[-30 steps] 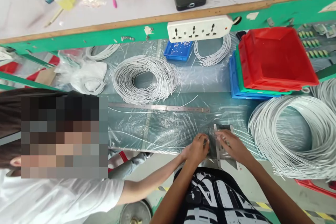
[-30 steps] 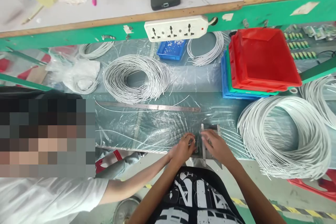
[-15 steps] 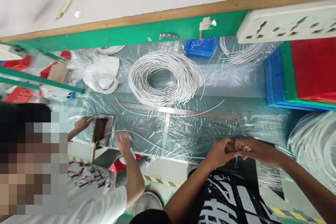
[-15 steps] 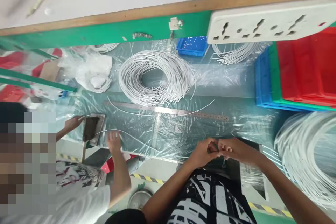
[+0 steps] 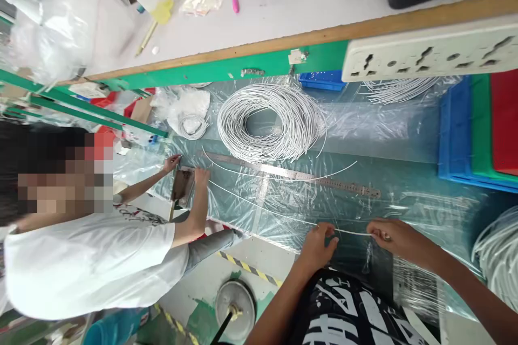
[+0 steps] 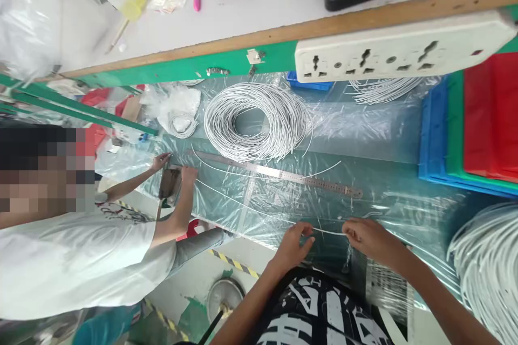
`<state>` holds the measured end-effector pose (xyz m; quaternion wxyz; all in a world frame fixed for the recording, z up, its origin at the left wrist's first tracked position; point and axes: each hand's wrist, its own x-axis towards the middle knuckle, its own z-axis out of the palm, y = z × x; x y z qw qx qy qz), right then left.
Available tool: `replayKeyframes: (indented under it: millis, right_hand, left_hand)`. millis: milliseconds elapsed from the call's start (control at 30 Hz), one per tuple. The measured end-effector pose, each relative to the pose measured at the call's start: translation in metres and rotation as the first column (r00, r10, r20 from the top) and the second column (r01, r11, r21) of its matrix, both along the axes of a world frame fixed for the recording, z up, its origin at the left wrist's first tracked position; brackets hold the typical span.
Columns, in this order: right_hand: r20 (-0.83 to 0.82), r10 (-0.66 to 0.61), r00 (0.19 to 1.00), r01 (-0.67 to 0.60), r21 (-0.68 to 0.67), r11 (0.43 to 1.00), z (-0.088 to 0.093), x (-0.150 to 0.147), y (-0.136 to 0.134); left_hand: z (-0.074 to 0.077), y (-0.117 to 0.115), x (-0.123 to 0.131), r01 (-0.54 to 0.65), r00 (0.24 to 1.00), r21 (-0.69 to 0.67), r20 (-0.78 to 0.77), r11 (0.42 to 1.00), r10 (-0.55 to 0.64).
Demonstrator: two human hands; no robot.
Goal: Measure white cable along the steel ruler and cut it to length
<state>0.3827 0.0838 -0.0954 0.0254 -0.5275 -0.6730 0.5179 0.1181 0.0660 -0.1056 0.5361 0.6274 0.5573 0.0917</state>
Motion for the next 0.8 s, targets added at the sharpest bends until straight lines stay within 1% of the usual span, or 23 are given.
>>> replayKeyframes:
  millis: [100, 200, 333, 433, 500, 667, 733, 800]
  right_hand:
    - [0.06, 0.025, 0.998, -0.029, 0.081, 0.996, -0.012, 0.004, -0.001]
    - [0.075, 0.024, 0.997, -0.035, 0.154, 0.987, -0.021, 0.004, 0.002]
    - [0.1, 0.01, 0.995, -0.031, 0.214, 0.976, -0.025, -0.002, 0.011]
    - [0.152, -0.004, 0.988, -0.037, 0.271, 0.962, -0.025, -0.007, 0.02]
    - [0.195, -0.005, 0.981, -0.05, 0.274, 0.96, -0.026, -0.009, 0.025]
    - [0.329, 0.043, 0.943, -0.116, 0.205, 0.972, -0.029, -0.016, 0.033]
    - [0.378, 0.065, 0.924, -0.144, 0.186, 0.972, -0.028, -0.02, 0.033]
    - [0.399, 0.08, 0.913, -0.161, 0.174, 0.972, -0.022, -0.023, 0.032]
  left_hand:
    - [-0.001, -0.017, -0.007, -0.046, 0.998, -0.034, -0.037, 0.998, 0.045]
    - [0.002, -0.027, -0.006, -0.077, 0.996, -0.051, -0.048, 0.996, 0.075]
    - [0.006, -0.03, 0.005, -0.088, 0.995, -0.017, -0.039, 0.996, 0.087]
    - [0.005, -0.027, 0.012, -0.089, 0.996, 0.024, -0.028, 0.996, 0.09]
    - [0.003, -0.024, 0.015, -0.089, 0.996, 0.044, -0.021, 0.995, 0.09]
    - [0.003, -0.018, 0.016, -0.094, 0.995, 0.068, -0.014, 0.993, 0.095]
    - [0.003, -0.018, 0.015, -0.092, 0.996, 0.071, -0.016, 0.993, 0.093]
    - [0.001, -0.017, 0.014, -0.095, 0.995, 0.078, -0.009, 0.992, 0.096]
